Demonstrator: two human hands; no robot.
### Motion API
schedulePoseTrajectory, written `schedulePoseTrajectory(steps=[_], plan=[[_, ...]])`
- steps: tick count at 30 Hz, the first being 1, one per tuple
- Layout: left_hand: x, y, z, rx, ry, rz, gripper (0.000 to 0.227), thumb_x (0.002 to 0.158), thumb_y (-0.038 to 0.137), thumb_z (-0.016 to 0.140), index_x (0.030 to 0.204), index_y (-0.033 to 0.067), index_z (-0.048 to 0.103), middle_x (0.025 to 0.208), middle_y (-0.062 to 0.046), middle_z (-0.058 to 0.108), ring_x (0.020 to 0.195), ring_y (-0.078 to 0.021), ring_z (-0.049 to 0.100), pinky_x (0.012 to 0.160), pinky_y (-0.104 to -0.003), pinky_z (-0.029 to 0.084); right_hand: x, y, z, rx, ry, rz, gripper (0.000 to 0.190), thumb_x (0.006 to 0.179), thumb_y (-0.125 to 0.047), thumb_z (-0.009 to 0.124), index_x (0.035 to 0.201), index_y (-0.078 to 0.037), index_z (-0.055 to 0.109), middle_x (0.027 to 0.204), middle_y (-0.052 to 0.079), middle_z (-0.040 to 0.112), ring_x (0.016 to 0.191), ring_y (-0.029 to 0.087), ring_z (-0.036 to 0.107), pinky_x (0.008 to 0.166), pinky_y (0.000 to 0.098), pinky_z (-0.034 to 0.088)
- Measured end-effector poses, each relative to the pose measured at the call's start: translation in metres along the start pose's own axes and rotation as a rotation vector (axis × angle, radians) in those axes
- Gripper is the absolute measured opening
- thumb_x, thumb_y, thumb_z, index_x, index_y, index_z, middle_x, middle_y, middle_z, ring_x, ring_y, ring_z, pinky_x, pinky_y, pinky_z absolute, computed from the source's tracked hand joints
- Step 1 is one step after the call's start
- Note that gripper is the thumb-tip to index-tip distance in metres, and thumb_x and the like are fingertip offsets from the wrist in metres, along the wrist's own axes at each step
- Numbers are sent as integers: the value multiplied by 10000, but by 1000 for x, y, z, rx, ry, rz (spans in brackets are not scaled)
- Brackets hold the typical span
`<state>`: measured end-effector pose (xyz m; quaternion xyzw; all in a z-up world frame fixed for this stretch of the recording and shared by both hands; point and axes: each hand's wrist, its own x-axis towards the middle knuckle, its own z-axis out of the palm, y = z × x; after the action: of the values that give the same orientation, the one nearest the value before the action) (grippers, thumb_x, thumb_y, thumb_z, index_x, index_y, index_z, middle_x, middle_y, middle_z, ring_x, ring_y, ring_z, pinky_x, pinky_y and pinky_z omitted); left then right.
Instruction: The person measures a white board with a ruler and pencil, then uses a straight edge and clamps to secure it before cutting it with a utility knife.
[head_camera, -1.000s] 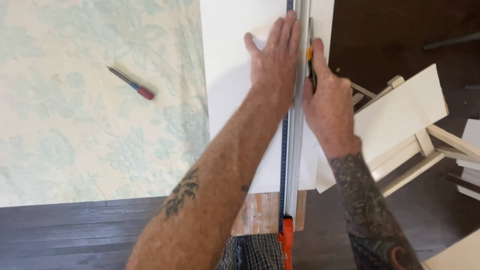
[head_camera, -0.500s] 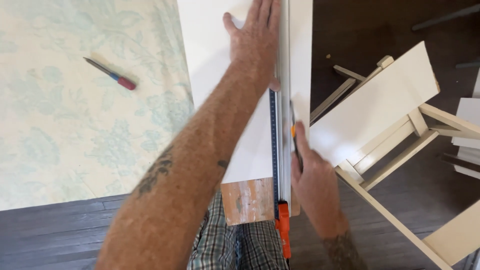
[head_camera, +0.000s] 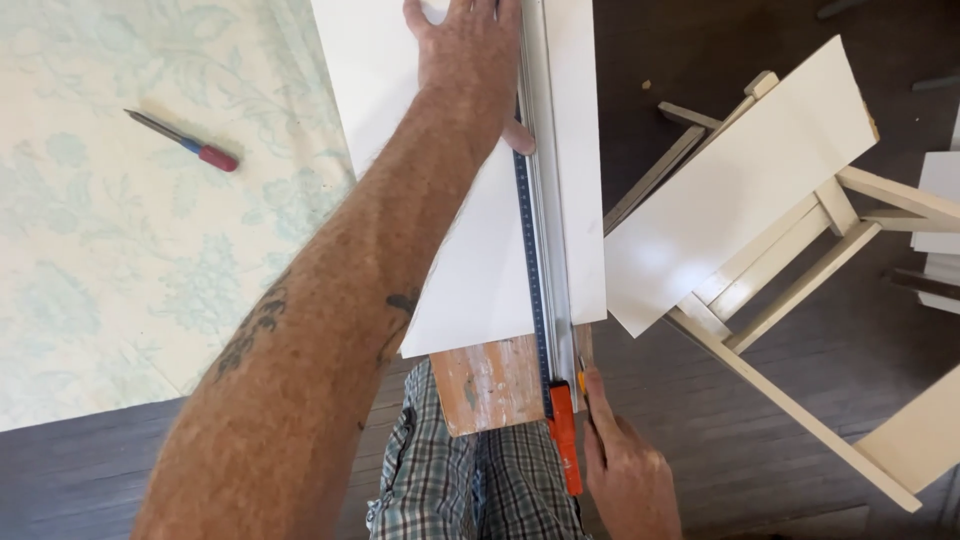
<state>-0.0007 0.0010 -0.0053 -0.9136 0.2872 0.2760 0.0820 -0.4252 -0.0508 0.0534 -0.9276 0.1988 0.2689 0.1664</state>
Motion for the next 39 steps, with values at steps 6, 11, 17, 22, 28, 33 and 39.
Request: schedulePoseTrajectory(steps=[6,11,17,22,28,33,39], plan=[[-4,2,9,40,50,-14,1754,421,891,905,1603,49,-81,1731,-58,16,1576,-222,82,1141,-700,317,-32,20,-1,56,-371,303,765,982,-373,532,1639,-508,164,573,-2,526,450,161,483,524,319,412],[-13,-16,7,35,147,87,1639,569,949,838,1646,81,-41,1721,-100,-60,1592,-256,68,1170,-679,279,12,-55,-111,452,24,443,786,834,-230,705,1556,-278,397,996,42,668,820,170,639,811,308,499],[-121,-12,64,-1100,368,62,748,997,476,555,1559,20,366,1574,-205,460,1422,-360,481,1182,-488,351,80,-114,-99,811,32,581,705,871,-240,697,1552,-193,523,1028,110,757,890,229,700,841,337,511],[-239,-29,54,-1867,-118,-266,850,754,490,722,1444,130,381,1336,-147,571,1116,-271,619,903,-424,594,63,-153,-110,759,-89,308,723,838,-366,675,1527,-280,474,1417,29,647,1147,218,705,953,417,609],[-237,-77,159,-1269,421,-660,436,929,134,688,1319,61,507,1057,-127,634,851,-279,701,682,-443,674,7,33,91,719,372,563,658,766,-82,804,1392,-22,609,1300,188,668,1151,303,666,997,419,516],[-225,-72,175,-944,668,-521,589,976,162,659,1498,7,435,1251,-244,520,1023,-351,627,770,-480,647,-10,25,74,792,-283,884,962,654,-325,912,1525,-180,529,1549,25,585,1450,184,527,1112,379,476],[-228,35,127,-515,635,195,466,986,64,614,1411,-101,517,1500,-311,488,1439,-458,423,1241,-573,303,-4,6,96,650,-447,675,255,871,-347,680,1043,-159,675,913,56,669,859,240,661,876,359,465]])
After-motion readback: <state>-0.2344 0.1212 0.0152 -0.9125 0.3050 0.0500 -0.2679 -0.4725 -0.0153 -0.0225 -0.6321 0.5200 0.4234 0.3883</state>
